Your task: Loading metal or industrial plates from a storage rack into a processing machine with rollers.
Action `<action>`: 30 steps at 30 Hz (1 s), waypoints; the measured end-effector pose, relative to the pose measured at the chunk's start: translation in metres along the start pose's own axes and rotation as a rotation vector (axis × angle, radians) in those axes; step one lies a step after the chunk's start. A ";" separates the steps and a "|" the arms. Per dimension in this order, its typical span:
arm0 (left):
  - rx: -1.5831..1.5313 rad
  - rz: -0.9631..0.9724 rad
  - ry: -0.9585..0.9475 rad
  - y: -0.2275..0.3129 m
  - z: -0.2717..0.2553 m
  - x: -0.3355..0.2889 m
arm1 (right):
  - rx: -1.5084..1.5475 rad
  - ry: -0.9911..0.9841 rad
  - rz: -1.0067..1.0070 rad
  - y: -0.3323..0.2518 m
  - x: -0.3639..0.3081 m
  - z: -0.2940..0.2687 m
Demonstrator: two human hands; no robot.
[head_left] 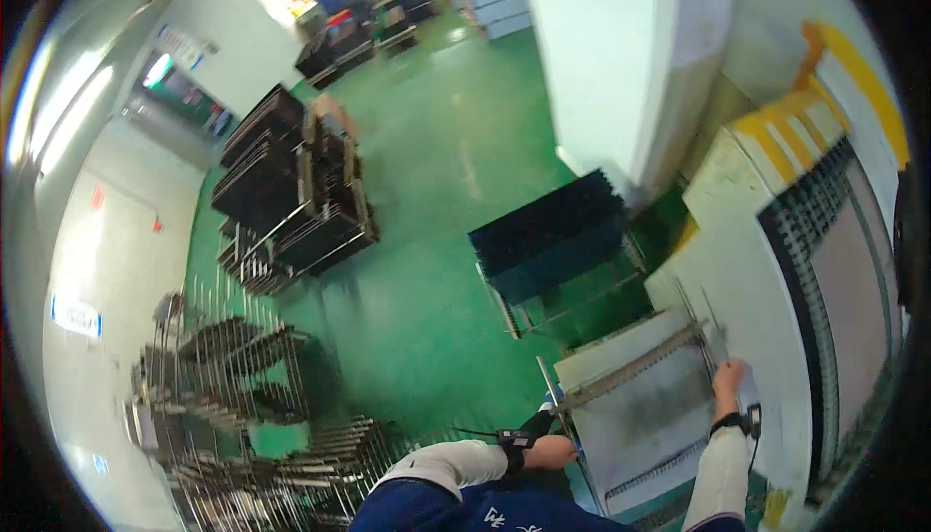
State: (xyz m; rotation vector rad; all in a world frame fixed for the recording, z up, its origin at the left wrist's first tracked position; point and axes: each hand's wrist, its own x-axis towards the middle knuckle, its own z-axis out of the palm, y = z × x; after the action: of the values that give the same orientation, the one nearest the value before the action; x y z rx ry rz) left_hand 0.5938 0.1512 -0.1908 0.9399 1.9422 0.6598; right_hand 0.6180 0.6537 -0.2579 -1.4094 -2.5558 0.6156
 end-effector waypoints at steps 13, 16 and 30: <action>0.063 0.166 0.847 0.081 -0.179 0.038 | 0.101 -0.243 0.097 -0.025 -0.003 -0.024; 0.070 0.031 0.685 0.064 -0.165 0.053 | 0.086 -0.238 0.062 -0.042 -0.017 -0.034; -0.172 -0.128 0.272 0.043 -0.165 0.053 | -0.126 -1.009 0.466 -0.125 0.026 -0.069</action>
State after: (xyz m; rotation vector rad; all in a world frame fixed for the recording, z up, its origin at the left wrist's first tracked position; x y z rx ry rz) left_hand 0.4481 0.2047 -0.1024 0.6406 2.1221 0.9009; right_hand 0.5303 0.6354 -0.1440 -2.1725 -2.9456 1.6094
